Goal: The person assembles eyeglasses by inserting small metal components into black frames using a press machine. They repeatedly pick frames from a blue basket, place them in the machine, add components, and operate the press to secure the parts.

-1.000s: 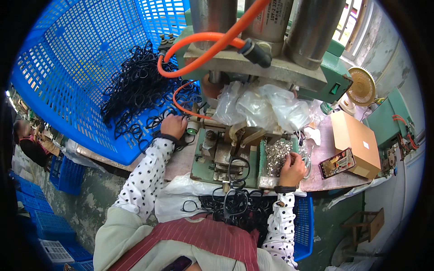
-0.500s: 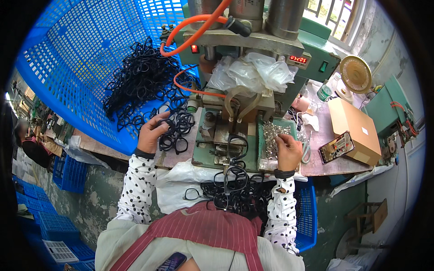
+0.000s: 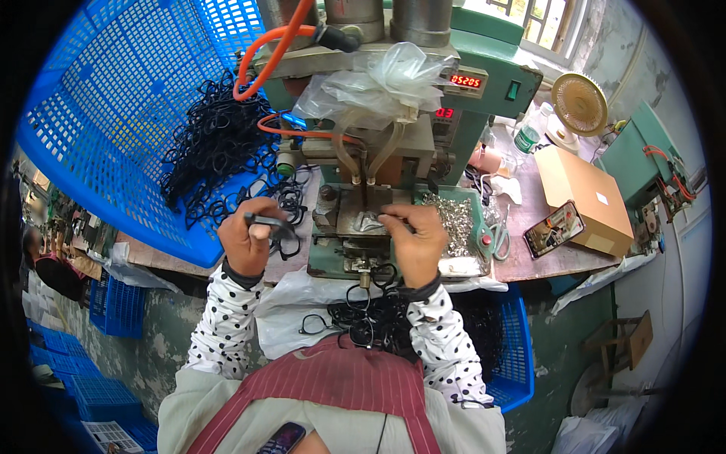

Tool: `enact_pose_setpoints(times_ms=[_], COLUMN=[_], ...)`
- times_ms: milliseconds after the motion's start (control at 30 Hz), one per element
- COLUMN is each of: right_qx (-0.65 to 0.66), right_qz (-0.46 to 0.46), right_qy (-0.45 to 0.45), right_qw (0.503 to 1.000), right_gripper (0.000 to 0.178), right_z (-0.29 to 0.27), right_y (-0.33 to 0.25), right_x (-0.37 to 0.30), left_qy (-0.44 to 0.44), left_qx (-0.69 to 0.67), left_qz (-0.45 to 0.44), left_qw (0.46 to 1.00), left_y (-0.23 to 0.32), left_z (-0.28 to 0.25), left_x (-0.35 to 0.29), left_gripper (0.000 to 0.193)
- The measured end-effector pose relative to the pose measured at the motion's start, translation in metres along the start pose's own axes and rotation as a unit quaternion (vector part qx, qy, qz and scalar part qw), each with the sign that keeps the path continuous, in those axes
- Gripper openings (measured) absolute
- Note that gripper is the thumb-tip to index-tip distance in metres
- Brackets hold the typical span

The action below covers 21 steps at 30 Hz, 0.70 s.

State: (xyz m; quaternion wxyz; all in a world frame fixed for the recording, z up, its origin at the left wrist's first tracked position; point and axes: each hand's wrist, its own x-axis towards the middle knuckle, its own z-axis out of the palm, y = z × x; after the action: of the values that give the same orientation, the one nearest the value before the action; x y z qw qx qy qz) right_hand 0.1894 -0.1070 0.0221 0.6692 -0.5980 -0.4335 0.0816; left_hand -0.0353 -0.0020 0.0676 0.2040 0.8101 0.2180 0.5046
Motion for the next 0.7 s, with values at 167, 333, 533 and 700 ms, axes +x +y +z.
enact_pose_setpoints(times_ms=[167, 333, 533, 700], right_qx=[-0.047, 0.004, 0.131, 0.137], right_qz=[-0.042, 0.023, 0.030, 0.040], right_qy=[0.024, 0.045, 0.099, 0.078], right_qw=[0.998, 0.999, 0.986, 0.987], right_gripper=[0.022, 0.040, 0.042, 0.047], right_z=[0.016, 0.028, 0.046, 0.044], right_y=[-0.002, 0.007, 0.005, 0.017], right_x=[-0.006, -0.004, -0.012, -0.009], left_qy=[0.022, 0.037, 0.046, -0.039], left_qx=[-0.058, -0.008, -0.018, 0.018], left_qz=[-0.143, -0.062, -0.044, 0.125], left_qw=[0.988, 0.997, 0.998, 0.991], left_y=[0.049, 0.022, 0.011, 0.021], left_z=[0.017, 0.032, 0.034, 0.041], left_x=[0.032, 0.043, 0.037, 0.011], left_gripper=[0.021, 0.020, 0.018, 0.025])
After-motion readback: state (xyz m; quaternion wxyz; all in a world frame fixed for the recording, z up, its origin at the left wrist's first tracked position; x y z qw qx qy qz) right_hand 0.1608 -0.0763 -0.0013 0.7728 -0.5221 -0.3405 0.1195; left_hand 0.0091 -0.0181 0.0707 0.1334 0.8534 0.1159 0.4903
